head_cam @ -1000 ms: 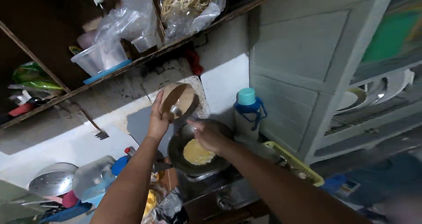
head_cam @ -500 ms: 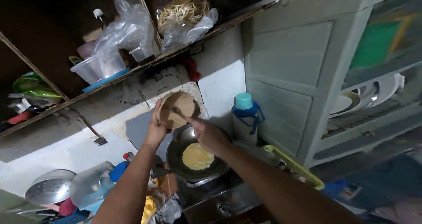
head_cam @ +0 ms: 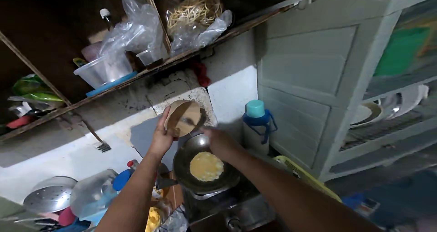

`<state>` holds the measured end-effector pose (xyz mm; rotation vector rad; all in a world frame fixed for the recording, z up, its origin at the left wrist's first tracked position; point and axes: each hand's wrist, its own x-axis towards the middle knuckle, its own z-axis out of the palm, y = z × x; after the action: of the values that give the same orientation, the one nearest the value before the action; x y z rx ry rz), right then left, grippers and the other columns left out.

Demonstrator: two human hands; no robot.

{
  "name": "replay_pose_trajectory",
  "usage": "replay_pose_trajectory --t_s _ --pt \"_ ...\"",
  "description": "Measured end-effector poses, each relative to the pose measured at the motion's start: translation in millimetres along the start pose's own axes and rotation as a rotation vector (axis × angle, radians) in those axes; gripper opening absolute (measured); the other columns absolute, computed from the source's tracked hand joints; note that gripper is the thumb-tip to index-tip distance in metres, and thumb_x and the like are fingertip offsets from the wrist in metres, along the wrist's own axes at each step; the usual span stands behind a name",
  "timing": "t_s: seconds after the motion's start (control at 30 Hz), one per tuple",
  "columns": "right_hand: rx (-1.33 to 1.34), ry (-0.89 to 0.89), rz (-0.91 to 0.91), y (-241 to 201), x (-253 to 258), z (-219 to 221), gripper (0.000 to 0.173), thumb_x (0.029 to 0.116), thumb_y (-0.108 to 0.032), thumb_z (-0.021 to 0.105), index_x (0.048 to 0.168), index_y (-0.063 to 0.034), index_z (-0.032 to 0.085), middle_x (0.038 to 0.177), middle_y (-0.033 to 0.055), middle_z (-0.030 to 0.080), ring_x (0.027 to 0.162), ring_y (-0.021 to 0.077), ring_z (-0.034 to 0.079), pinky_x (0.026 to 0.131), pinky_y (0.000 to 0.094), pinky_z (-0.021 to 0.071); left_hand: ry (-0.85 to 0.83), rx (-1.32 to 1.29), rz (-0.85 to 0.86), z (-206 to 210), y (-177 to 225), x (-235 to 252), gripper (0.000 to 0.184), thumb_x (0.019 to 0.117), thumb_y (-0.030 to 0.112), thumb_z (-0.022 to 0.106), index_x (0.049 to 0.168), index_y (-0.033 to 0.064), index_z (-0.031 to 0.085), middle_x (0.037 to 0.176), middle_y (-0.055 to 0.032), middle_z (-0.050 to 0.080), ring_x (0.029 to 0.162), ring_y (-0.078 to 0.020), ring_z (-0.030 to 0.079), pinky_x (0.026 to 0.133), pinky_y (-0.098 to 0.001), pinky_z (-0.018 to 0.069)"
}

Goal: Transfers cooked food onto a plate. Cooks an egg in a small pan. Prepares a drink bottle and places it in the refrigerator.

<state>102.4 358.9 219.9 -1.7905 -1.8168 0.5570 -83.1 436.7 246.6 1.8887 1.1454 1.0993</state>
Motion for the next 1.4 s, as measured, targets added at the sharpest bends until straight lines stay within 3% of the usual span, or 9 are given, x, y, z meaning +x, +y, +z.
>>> replay_pose_trajectory --t_s 0.17,0.27,0.47,0.7,0.83,1.03,1.17,1.27,1.4 --pt "-0.041 0.109 0.021 11 3 7 0.064 0.1030 0.000 0.051 0.162 -0.0134 0.030 0.133 0.0242 0.060 0.116 0.0422 0.064 0.097 0.0549 0.0531 0.061 0.115 0.090 7 -3 1 0.079 0.0959 -0.012 0.045 0.161 0.0274 0.028 0.161 -0.0138 0.033 0.100 -0.0272 0.071 0.077 -0.0457 0.0621" --pt "0.088 0.013 0.003 15 -3 9 0.063 0.1055 -0.003 0.047 0.164 -0.0159 0.026 0.133 0.0231 0.062 0.120 0.0402 0.062 0.102 0.0548 0.0494 0.078 0.140 0.212 14 1 2 0.077 0.0934 -0.013 0.048 0.160 0.0233 0.032 0.162 -0.0157 0.029 0.105 -0.0273 0.068 0.077 -0.0440 0.0620" --pt "0.246 0.006 0.043 9 -13 11 0.058 0.1081 -0.005 0.042 0.163 -0.0180 0.028 0.130 0.0245 0.064 0.117 0.0419 0.063 0.100 0.0573 0.0492 0.091 0.208 0.395 16 -6 2 0.075 0.0897 -0.010 0.048 0.159 0.0172 0.035 0.162 -0.0197 0.027 0.114 -0.0278 0.064 0.079 -0.0439 0.0611" --pt "0.299 -0.029 0.035 7 -16 10 0.058 0.1085 -0.005 0.040 0.163 -0.0235 0.031 0.125 0.0214 0.066 0.115 0.0385 0.063 0.098 0.0556 0.0486 0.140 0.194 0.425 17 -11 -2 0.075 0.0905 -0.008 0.050 0.159 0.0141 0.032 0.162 -0.0181 0.027 0.114 -0.0236 0.064 0.082 -0.0402 0.0595" --pt "0.269 -0.019 0.018 10 -16 11 0.057 0.1086 -0.005 0.040 0.163 -0.0184 0.030 0.125 0.0222 0.065 0.114 0.0390 0.064 0.099 0.0555 0.0492 0.125 0.228 0.419 17 -7 -4 0.076 0.0890 -0.009 0.049 0.159 0.0133 0.032 0.163 -0.0182 0.026 0.122 -0.0260 0.060 0.088 -0.0423 0.0581" --pt "0.185 -0.057 0.041 12 -15 10 0.060 0.1077 -0.003 0.041 0.164 -0.0212 0.028 0.133 0.0208 0.063 0.121 0.0379 0.062 0.102 0.0545 0.0485 0.115 0.274 0.427 14 -12 -3 0.076 0.0889 -0.010 0.049 0.159 0.0149 0.034 0.164 -0.0190 0.025 0.116 -0.0270 0.063 0.082 -0.0419 0.0591" --pt "0.055 0.012 0.022 9 -25 3 0.059 0.1065 -0.004 0.047 0.162 -0.0190 0.033 0.134 0.0217 0.063 0.121 0.0404 0.062 0.102 0.0557 0.0495 0.127 0.358 0.458 8 -24 -2 0.075 0.0897 -0.013 0.052 0.158 0.0130 0.036 0.165 -0.0224 0.022 0.123 -0.0335 0.060 0.088 -0.0456 0.0574" --pt "-0.095 0.078 -0.024 15 -40 -3 0.062 0.1052 -0.005 0.051 0.162 -0.0203 0.033 0.126 0.0224 0.066 0.113 0.0422 0.065 0.096 0.0574 0.0526 0.161 0.473 0.530 5 -21 -3 0.074 0.0892 -0.012 0.055 0.157 0.0153 0.040 0.166 -0.0233 0.021 0.120 -0.0391 0.062 0.087 -0.0501 0.0574" --pt "-0.212 0.055 0.012 30 -64 -4 0.064 0.1028 -0.001 0.053 0.161 -0.0219 0.036 0.134 0.0212 0.062 0.112 0.0428 0.066 0.092 0.0586 0.0542 0.280 0.504 0.524 16 -23 -13 0.073 0.0881 -0.010 0.057 0.156 0.0111 0.041 0.163 -0.0283 0.024 0.127 -0.0420 0.058 0.095 -0.0502 0.0554"
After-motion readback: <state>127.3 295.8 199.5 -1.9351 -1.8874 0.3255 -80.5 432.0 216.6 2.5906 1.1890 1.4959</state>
